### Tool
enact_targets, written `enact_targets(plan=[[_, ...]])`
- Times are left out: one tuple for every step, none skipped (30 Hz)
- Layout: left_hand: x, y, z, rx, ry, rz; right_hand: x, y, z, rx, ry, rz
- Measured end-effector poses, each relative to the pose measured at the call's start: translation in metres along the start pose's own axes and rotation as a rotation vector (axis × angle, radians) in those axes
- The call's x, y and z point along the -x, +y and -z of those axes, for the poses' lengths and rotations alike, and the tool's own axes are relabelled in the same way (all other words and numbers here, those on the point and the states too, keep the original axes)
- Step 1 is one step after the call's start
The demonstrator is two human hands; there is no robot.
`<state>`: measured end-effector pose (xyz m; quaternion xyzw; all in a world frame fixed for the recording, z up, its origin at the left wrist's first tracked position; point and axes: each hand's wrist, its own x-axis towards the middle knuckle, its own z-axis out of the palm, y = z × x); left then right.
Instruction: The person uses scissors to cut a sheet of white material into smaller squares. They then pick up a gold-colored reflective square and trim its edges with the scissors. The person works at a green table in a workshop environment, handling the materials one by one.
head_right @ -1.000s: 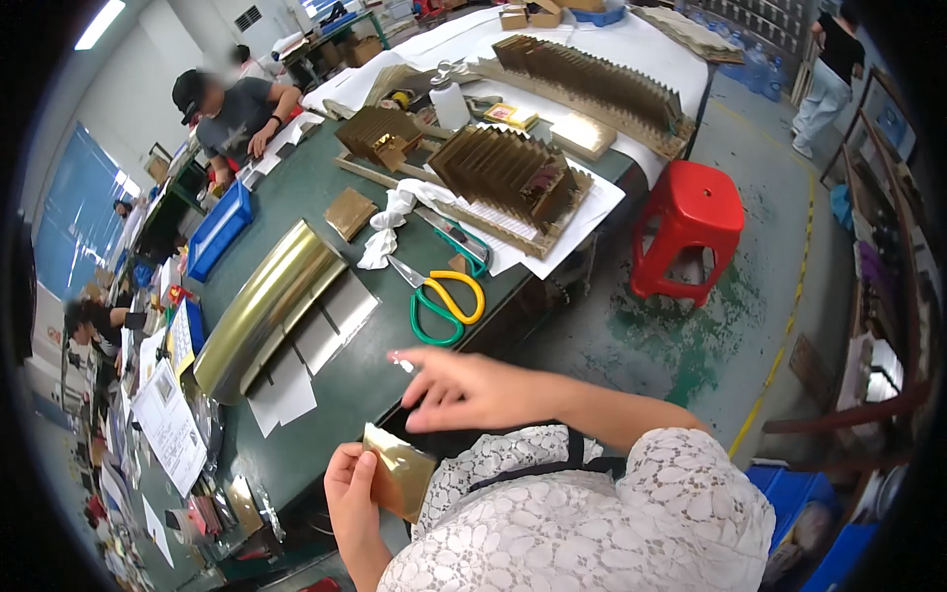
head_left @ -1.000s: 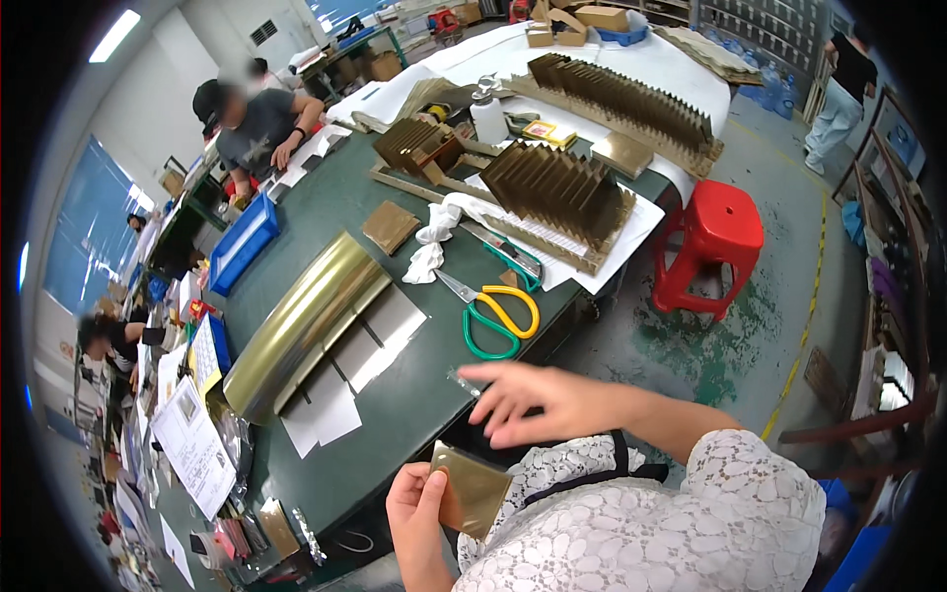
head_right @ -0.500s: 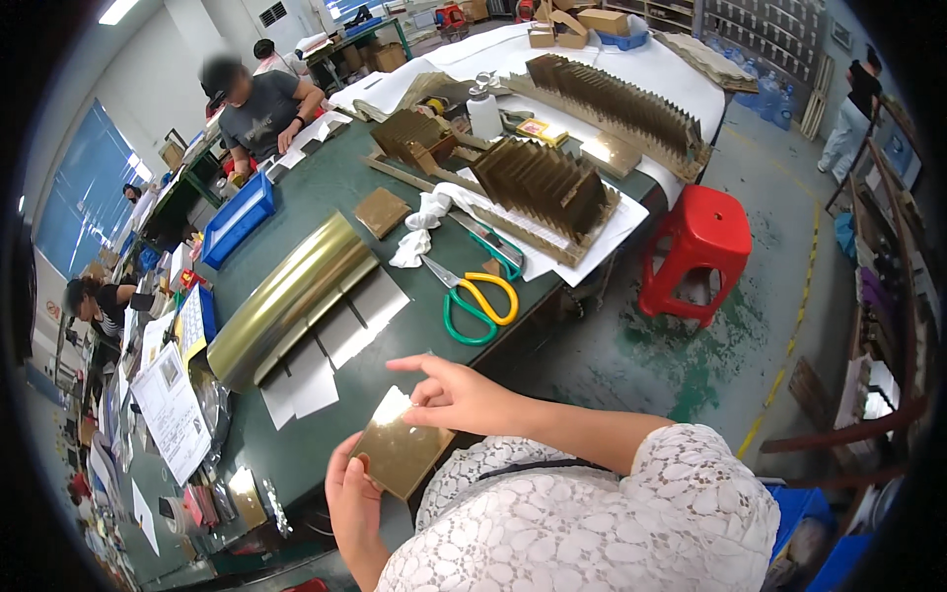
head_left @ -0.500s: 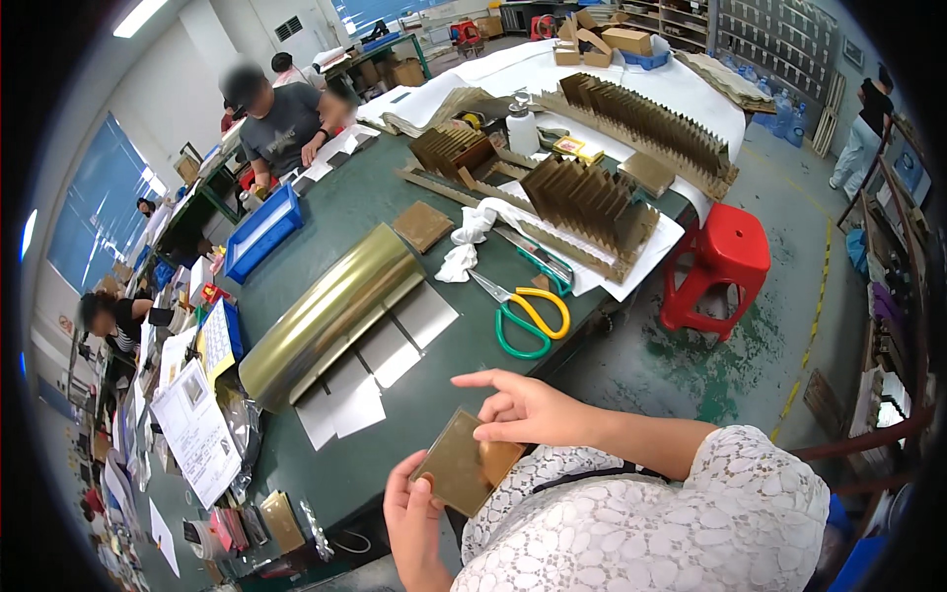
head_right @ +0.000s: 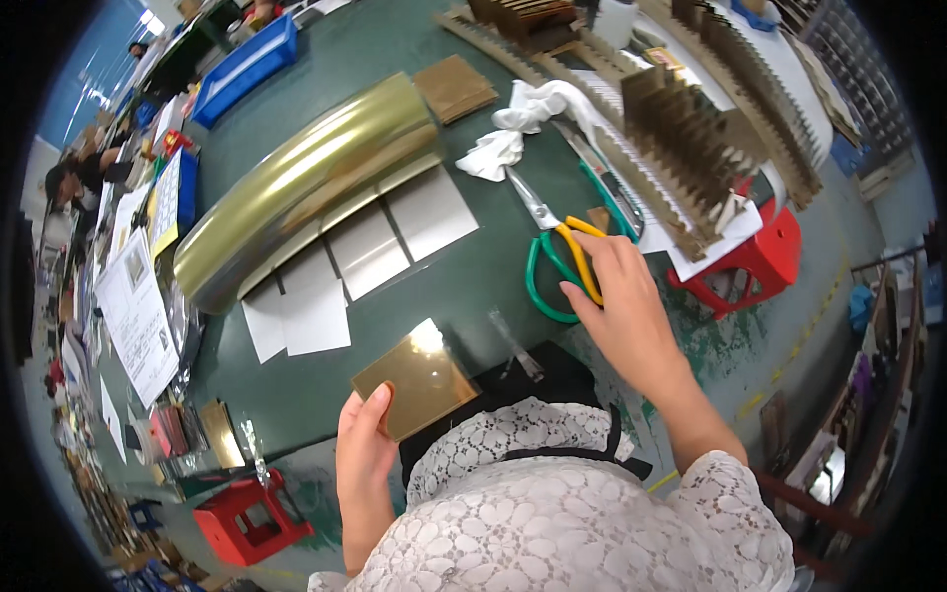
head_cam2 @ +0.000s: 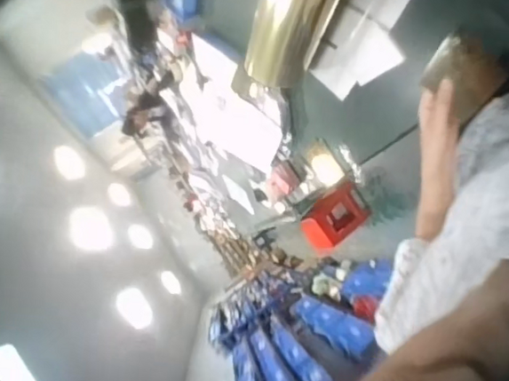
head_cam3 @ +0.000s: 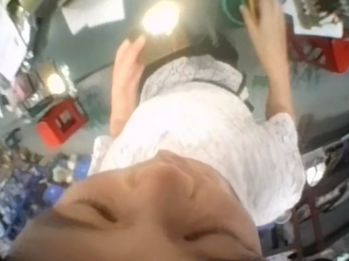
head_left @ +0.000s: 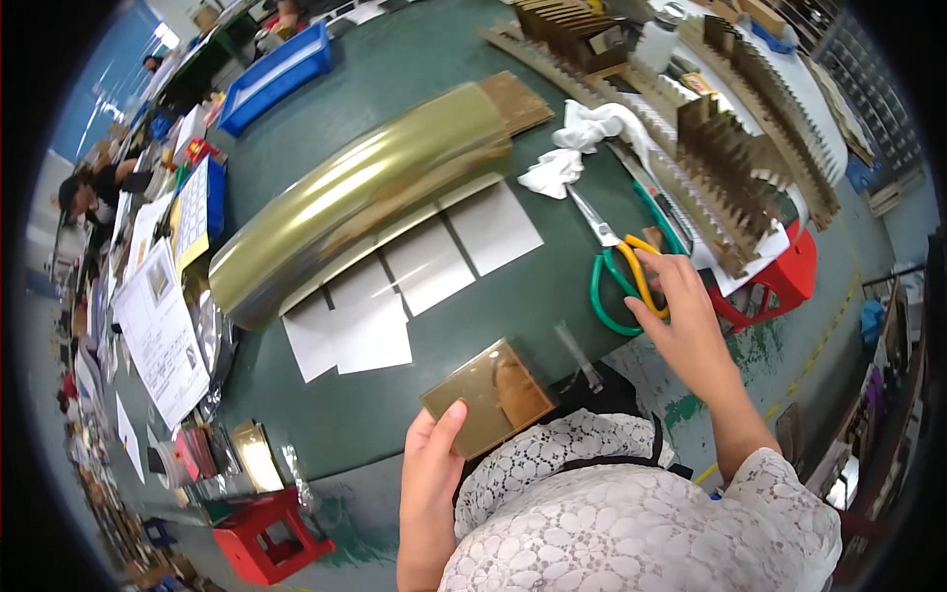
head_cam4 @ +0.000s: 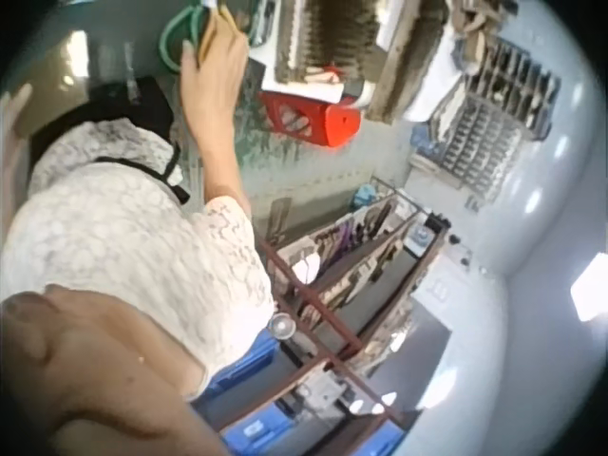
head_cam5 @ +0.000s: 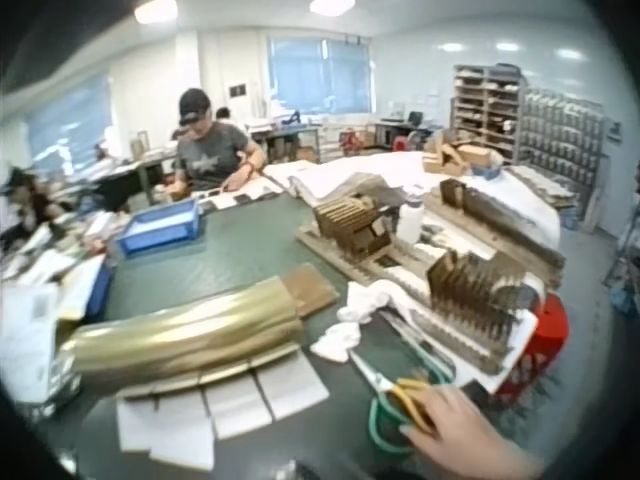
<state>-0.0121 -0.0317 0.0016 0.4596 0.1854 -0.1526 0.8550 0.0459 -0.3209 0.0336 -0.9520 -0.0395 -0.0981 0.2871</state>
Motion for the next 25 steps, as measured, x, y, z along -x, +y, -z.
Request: enact_targets(plan=[[-0.003, 0.001, 0.0, -0.009, -0.006, 0.006, -0.005, 0.002, -0.004, 0.026, -0.041, -0.001], [-0.005, 0.002, 0.0, -0.019, -0.015, 0.015, -0.012, 0.004, -0.009, 0.073, -0.059, 0.005], [-0.006, 0.003, -0.001, -0.012, -0.013, 0.018, -0.018, 0.004, -0.012, 0.123, -0.068, 0.008], [-0.006, 0.005, -0.004, -0.006, -0.012, 0.023, -0.021, 0.005, -0.014, 0.173, -0.076, 0.008], [-0.006, 0.006, -0.006, -0.001, -0.012, 0.029, -0.02, 0.005, -0.012, 0.075, -0.1, -0.059], [-0.007, 0.004, -0.005, -0.001, 0.016, 0.008, -0.021, 0.003, -0.009, -0.024, -0.128, -0.117], [-0.009, 0.002, -0.004, -0.001, 0.043, -0.012, -0.021, 0.001, -0.005, -0.124, -0.156, -0.176], [-0.009, 0.0, -0.004, -0.002, 0.071, -0.031, -0.017, -0.002, 0.003, -0.375, -0.144, -0.223], [-0.01, -0.001, -0.003, 0.018, 0.064, -0.059, -0.008, -0.003, 0.011, -0.621, -0.143, -0.274], [-0.013, -0.001, -0.005, 0.019, 0.066, -0.069, 0.003, -0.003, 0.014, -0.866, -0.135, -0.33], [-0.014, -0.001, -0.007, 0.02, 0.068, -0.08, 0.015, -0.002, 0.01, -1.078, -0.106, -0.279], [-0.013, 0.003, -0.013, 0.018, 0.064, -0.092, 0.026, -0.001, 0.014, -1.13, -0.231, -0.326], [-0.015, 0.008, -0.021, 0.007, 0.049, -0.106, 0.039, 0.001, 0.021, -1.175, -0.341, -0.372], [-0.015, 0.01, -0.028, -0.016, 0.049, -0.143, 0.051, 0.002, 0.021, -1.173, -0.413, -0.411], [-0.014, 0.011, -0.037, -0.042, 0.051, -0.185, 0.063, 0.005, 0.022, -1.172, -0.485, -0.446], [-0.011, 0.012, -0.043, -0.069, 0.061, -0.232, 0.075, 0.009, 0.011, -1.129, -0.526, -0.47], [-0.007, 0.013, -0.049, -0.073, 0.057, -0.249, 0.086, 0.009, 0.002, -1.151, -0.465, -0.399], [-0.005, 0.012, -0.051, -0.078, 0.052, -0.26, 0.094, 0.013, 0.0, -1.06, -0.524, -0.325], [-0.003, 0.011, -0.053, -0.084, 0.047, -0.27, 0.099, 0.014, 0.001, -1.059, -0.541, -0.341], [-0.002, 0.009, -0.055, -0.089, 0.042, -0.28, 0.104, 0.014, 0.001, -1.059, -0.558, -0.357], [0.0, 0.008, -0.056, -0.093, 0.04, -0.276, 0.107, 0.013, 0.0, -1.075, -0.556, -0.362], [0.001, 0.006, -0.057, -0.1, 0.032, -0.277, 0.11, 0.011, -0.003, -1.091, -0.554, -0.367], [0.001, 0.003, -0.058, -0.108, 0.024, -0.278, 0.112, 0.011, -0.005, -1.107, -0.552, -0.372], [0.001, 0.0, -0.058, -0.115, 0.016, -0.279, 0.114, 0.014, -0.006, -1.069, -0.61, -0.332], [0.001, -0.003, -0.055, -0.155, 0.019, -0.267, 0.114, 0.019, -0.008, -1.031, -0.668, -0.293]])
